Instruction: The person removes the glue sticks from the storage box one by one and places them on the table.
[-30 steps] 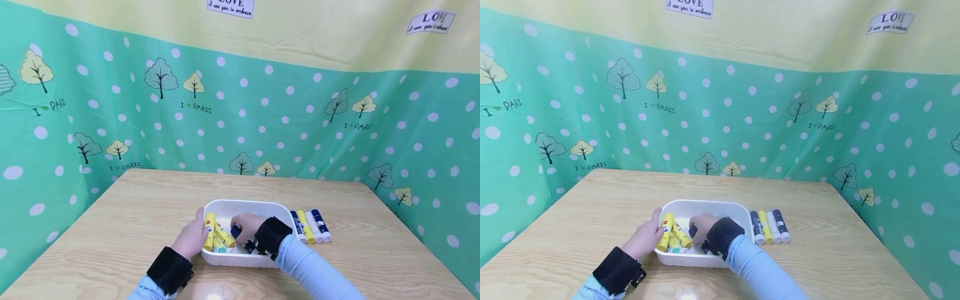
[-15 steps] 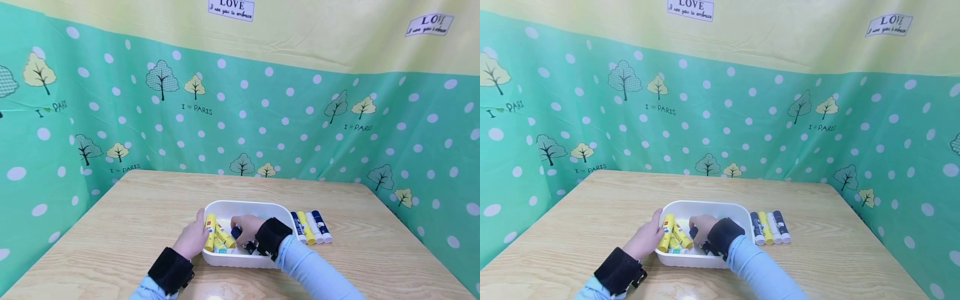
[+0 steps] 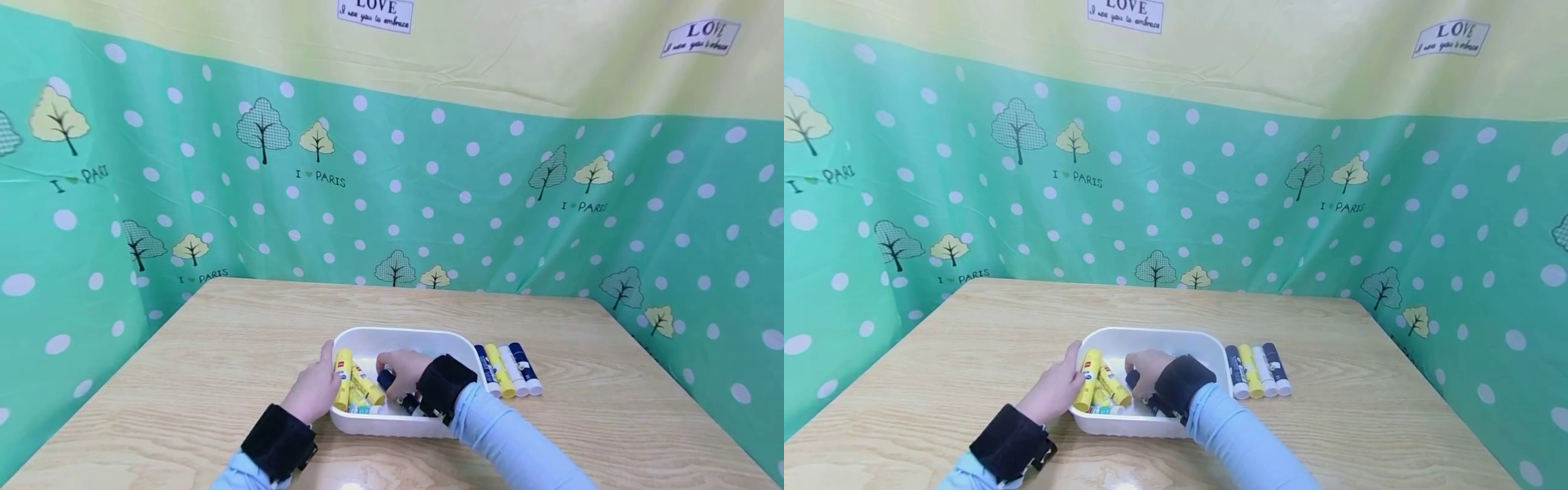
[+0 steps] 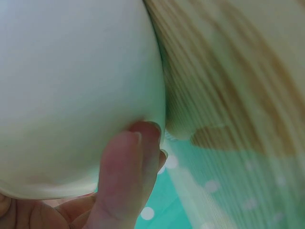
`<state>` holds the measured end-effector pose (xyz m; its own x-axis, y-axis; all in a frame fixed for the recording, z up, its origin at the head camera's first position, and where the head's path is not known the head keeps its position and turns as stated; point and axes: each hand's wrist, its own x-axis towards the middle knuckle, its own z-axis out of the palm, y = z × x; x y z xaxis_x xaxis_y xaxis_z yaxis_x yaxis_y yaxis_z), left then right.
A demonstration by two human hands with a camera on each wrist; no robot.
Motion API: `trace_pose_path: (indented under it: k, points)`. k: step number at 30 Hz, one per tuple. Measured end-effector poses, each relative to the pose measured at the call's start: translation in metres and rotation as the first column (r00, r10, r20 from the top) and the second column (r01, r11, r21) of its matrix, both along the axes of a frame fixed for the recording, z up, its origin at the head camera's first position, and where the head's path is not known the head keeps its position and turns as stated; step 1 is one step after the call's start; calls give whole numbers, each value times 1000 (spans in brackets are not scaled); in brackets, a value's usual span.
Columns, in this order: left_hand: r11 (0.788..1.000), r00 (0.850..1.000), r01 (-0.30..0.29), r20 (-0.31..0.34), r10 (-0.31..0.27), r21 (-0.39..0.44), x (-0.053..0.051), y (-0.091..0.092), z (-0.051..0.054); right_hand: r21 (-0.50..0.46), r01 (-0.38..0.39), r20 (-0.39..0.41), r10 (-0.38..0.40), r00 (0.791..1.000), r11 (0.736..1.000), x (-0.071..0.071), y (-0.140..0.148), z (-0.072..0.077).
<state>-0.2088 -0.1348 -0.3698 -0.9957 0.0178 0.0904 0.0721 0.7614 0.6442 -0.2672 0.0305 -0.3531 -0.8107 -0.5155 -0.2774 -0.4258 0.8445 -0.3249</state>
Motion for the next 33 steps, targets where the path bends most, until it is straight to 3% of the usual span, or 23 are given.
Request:
trace_pose_path:
  k: [19, 27, 33]
  points:
    - [1000, 1000, 1, 23, -2, 21, 1, 2, 0, -40, 30, 10, -30, 999, 999, -1, 2, 6]
    - [1000, 1000, 4, 15, -4, 13, 2, 2, 1, -79, 77, 10, -76, 997, 994, -3, 5, 21]
    - [1000, 1000, -1, 16, 1, 10, 3, 1, 2, -122, 87, -44, -93, 995, 989, -6, 11, 33]
